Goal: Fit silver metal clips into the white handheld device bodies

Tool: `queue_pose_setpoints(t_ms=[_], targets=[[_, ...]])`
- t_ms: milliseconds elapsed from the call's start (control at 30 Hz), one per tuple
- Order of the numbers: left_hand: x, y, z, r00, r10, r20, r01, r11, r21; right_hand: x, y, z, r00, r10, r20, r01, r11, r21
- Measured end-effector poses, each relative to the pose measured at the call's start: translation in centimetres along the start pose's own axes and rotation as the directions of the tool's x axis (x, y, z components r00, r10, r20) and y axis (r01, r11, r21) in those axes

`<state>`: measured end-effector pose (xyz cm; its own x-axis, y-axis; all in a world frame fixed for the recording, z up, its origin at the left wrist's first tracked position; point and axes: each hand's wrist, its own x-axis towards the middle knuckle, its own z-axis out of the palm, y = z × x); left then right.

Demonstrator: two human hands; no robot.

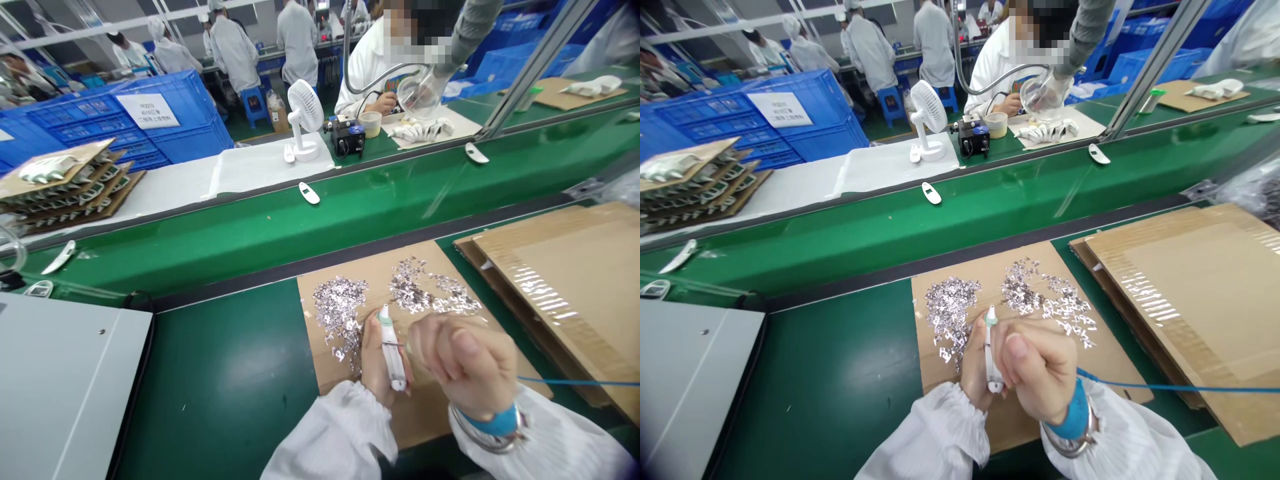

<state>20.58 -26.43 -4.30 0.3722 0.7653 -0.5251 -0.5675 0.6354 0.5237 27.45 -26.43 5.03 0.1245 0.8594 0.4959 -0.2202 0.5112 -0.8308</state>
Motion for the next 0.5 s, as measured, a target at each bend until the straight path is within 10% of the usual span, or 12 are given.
queue_pose_setpoints(t_ms=[233,367,500], targets=[[-0.5,0.9,0.1,0.999,-0.004,0.045,0.003,1.000,0.020,1.5,-2.4,-2.5,0.972,0.225,-0.061,-0.226,0.974,-0.010],[-1.2,1.7,0.9,0.980,0.200,-0.014,-0.201,0.979,-0.031,0.2,-2.3,-5.2,0.785,0.619,0.017,-0.502,0.652,-0.568],[-1.5,1.4,1.3,0.967,0.253,-0.044,-0.255,0.965,-0.059,-3.3,0.2,-4.9,0.652,0.758,0.033,-0.584,0.529,-0.616]])
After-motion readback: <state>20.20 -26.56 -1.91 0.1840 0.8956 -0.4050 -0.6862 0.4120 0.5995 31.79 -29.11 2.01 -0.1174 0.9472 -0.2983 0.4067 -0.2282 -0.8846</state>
